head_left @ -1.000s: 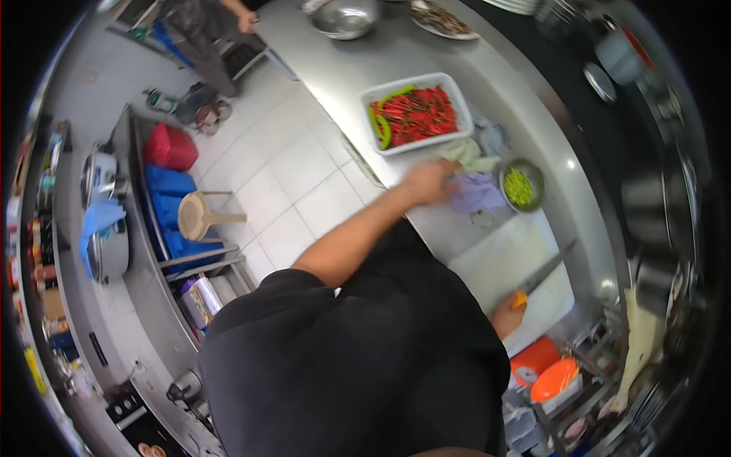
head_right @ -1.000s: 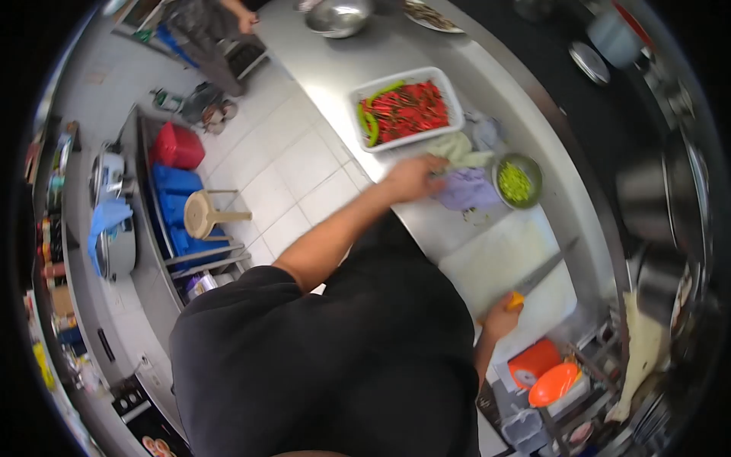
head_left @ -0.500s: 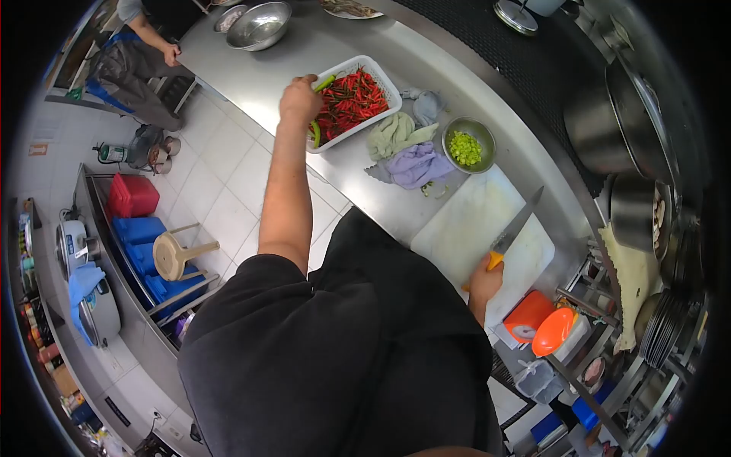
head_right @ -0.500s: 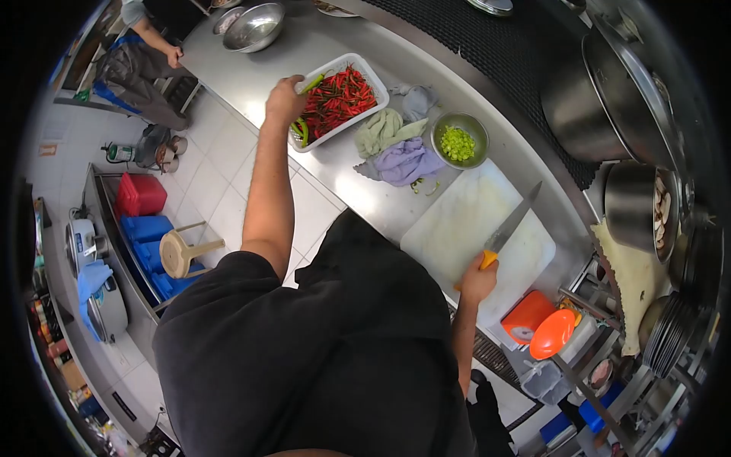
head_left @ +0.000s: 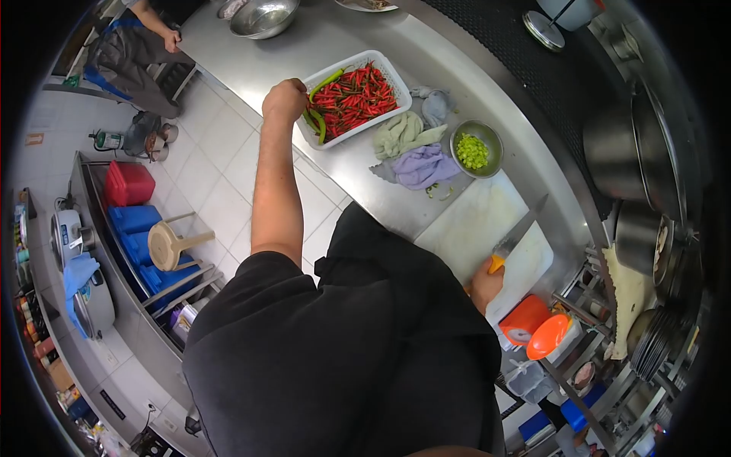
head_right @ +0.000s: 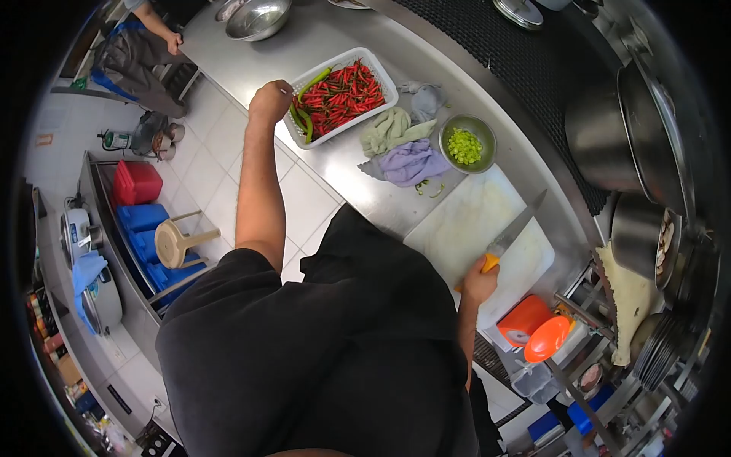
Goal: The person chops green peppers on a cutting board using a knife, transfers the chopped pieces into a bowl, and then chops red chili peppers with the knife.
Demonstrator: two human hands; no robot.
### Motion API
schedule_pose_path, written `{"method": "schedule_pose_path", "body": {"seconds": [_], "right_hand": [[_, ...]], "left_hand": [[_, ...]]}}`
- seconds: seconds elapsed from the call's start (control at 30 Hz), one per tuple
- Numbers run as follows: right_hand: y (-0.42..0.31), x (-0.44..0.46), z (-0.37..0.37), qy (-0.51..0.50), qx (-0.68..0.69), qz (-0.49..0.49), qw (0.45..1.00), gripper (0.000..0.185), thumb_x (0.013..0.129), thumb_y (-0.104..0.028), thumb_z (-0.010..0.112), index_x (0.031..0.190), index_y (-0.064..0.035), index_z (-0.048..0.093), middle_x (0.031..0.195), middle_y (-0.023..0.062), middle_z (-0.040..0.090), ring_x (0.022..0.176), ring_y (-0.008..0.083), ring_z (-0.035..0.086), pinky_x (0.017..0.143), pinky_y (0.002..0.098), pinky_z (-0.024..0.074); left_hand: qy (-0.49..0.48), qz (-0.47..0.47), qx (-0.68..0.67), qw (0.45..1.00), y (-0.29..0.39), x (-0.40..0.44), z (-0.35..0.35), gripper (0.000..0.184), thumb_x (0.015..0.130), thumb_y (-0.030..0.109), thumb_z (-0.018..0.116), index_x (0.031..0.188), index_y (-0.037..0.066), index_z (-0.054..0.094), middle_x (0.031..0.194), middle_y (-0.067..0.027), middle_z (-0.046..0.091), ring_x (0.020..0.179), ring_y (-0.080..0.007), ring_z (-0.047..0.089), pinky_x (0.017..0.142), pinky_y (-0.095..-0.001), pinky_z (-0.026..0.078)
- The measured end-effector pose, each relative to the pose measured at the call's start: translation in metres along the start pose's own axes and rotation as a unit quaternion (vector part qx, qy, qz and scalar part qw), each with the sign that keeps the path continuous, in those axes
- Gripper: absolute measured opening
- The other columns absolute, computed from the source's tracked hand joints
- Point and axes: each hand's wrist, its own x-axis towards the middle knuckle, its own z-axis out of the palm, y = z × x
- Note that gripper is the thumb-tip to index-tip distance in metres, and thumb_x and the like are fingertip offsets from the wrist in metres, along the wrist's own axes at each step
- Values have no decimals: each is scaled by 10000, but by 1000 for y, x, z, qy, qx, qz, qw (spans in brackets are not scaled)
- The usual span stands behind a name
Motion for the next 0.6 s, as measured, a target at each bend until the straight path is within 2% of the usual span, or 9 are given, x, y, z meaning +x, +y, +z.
{"method": "schedule_pose_path", "body": {"seconds": [0.1,0.2,0.3,0.4,0.43,0.5,0.6], "right_hand": [[4,1,3,4,2,6,1000,452,976,-418,617,1077,22,621,929,294,716,885,505,690,767,562,540],[7,2,5,-5,22,21,1000,452,975,-421,616,1071,20,620,927,295,715,884,506,689,765,562,540],[7,2,7,-9,32,19,999,449,974,-421,616,1066,19,618,924,296,713,879,507,689,763,560,541],[11,3,7,5,29,18,999,441,972,-415,620,1057,18,618,923,297,713,876,505,690,763,557,543],[11,5,9,9,30,18,999,439,971,-412,623,1054,19,621,923,297,712,877,504,690,764,556,543],[19,-3,9,6,35,27,999,434,968,-409,627,1046,18,626,922,297,712,878,501,691,768,553,545],[16,6,17,6,57,20,998,433,967,-407,631,1031,22,633,921,292,712,872,491,696,776,545,548]], "left_hand": [[-28,-2,19,999,0,8,5,290,913,187,608,1150,210,773,1131,-97,769,1064,-305,728,932,-419,577],[23,29,-2,999,-4,24,24,255,903,282,634,1093,227,795,1074,-130,774,1014,-330,737,914,-434,576],[-3,44,24,999,22,27,38,299,926,228,597,1169,191,768,1180,-120,756,1093,-318,724,945,-427,574],[16,21,40,999,33,40,57,308,928,281,603,1132,126,774,1134,-182,754,1094,-353,719,951,-446,566],[-34,15,26,999,38,38,49,350,921,272,605,1171,76,752,1155,-207,744,1116,-361,711,967,-447,561],[-33,36,49,998,29,34,63,366,911,283,623,1182,73,751,1170,-202,742,1123,-354,711,967,-443,563],[-38,34,54,997,31,43,50,371,890,301,654,1149,58,762,1187,-191,742,1125,-331,716,964,-435,567]]}}
